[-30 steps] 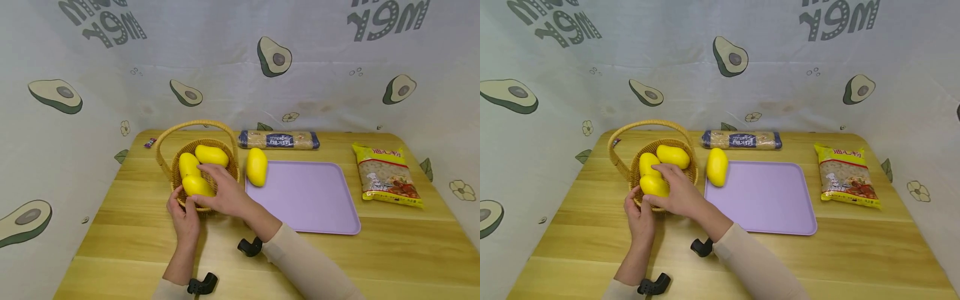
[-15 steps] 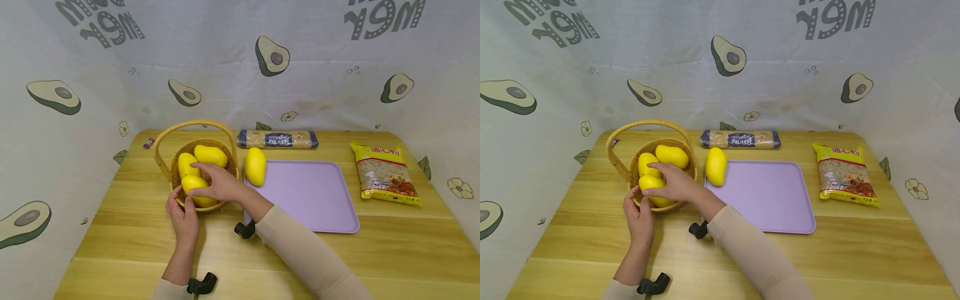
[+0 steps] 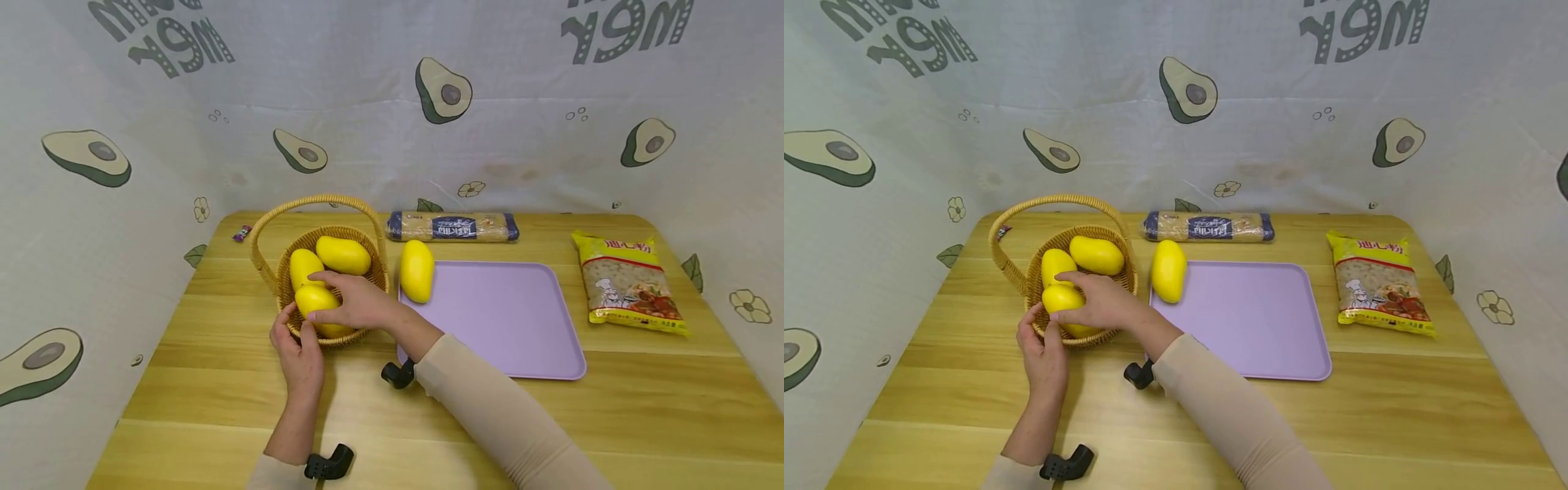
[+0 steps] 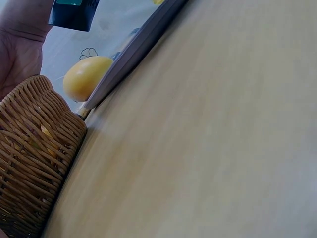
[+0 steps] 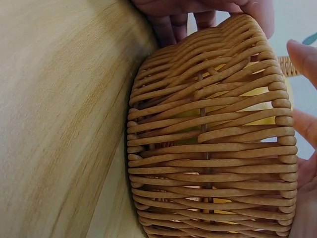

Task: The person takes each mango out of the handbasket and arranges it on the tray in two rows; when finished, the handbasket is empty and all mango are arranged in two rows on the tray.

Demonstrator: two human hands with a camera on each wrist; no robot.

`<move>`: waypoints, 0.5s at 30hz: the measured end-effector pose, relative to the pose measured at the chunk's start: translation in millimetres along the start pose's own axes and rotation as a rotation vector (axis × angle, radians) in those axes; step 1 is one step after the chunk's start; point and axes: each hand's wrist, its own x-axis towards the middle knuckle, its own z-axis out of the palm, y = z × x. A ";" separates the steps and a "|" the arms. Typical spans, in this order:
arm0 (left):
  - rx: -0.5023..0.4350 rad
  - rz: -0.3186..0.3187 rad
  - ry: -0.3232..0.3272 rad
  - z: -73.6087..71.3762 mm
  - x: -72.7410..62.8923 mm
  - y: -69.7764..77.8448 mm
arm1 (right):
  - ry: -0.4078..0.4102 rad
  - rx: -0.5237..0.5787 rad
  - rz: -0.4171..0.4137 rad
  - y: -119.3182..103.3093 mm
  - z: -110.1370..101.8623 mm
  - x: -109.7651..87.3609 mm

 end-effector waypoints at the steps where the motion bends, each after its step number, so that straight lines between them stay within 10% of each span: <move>1: 0.000 -0.001 0.000 -0.1 0.0 -0.1 | 0.001 -0.003 0.003 -0.3 0.1 -0.1; 15: 0.004 -0.008 -0.009 -0.4 0.8 0.1 | 0.005 -0.047 -0.003 -0.3 1.8 0.7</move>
